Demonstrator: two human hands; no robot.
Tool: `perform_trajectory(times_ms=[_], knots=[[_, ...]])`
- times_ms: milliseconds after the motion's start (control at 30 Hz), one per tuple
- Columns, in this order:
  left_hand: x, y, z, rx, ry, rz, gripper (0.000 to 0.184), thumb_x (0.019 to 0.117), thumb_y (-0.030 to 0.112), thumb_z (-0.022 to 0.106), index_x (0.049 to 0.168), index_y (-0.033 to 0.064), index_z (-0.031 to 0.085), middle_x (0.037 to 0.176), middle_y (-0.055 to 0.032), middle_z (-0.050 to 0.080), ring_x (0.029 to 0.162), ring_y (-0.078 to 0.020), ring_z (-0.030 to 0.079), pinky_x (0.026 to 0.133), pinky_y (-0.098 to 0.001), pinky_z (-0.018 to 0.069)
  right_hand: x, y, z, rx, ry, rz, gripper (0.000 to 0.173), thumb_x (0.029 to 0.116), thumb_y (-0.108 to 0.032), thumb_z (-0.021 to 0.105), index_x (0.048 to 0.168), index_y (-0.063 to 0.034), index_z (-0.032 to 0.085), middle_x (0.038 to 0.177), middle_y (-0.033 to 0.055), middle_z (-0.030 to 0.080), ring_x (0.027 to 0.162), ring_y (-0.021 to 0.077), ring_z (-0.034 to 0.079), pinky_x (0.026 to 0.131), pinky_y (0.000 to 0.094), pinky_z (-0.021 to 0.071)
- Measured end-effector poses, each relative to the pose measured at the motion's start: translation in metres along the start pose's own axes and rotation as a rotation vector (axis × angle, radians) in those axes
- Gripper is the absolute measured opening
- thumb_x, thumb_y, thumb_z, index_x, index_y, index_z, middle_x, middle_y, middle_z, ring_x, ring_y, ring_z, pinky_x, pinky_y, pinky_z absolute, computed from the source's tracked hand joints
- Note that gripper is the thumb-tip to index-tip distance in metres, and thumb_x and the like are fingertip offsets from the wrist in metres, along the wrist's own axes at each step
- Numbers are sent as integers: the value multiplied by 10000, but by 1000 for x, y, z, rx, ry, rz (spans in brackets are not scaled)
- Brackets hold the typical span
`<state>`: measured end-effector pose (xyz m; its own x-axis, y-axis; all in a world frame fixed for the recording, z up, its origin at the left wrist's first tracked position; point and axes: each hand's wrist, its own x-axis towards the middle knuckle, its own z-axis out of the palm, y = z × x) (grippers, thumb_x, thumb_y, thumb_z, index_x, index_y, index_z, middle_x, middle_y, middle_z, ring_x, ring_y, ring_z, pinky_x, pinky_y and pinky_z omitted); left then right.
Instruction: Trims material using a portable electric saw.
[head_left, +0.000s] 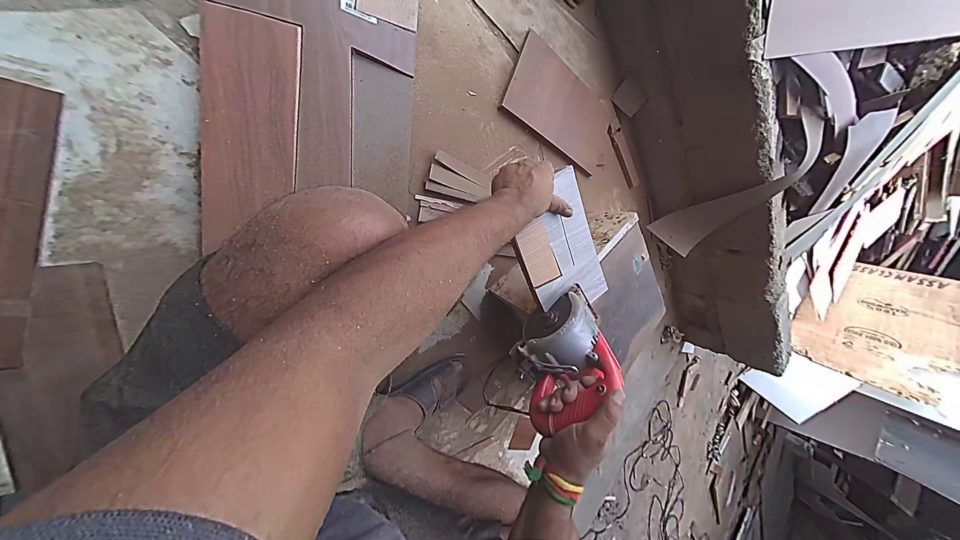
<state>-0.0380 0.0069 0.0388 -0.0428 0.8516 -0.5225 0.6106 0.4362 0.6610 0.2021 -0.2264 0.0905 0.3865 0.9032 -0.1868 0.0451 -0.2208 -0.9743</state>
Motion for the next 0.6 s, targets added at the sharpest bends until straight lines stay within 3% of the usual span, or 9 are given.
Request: perform_trajectory(times_ms=[500,600], knots=[[0,0,0,-3,0,6,736,828,697,735,1225,85,639,1168,-196,686,1119,-395,667,871,-633,540,4,-3,2,-14,-7,-1,623,1074,-565,188,947,-85,565,529,0,578,396,125,583,387,311,548],[-1,0,-1,-18,5,-1,718,829,683,744,1218,89,645,1171,-195,687,1124,-398,667,867,-639,541,6,-4,3,-12,-2,-3,618,1068,-583,232,949,-78,567,528,1,564,393,130,576,380,313,543]])
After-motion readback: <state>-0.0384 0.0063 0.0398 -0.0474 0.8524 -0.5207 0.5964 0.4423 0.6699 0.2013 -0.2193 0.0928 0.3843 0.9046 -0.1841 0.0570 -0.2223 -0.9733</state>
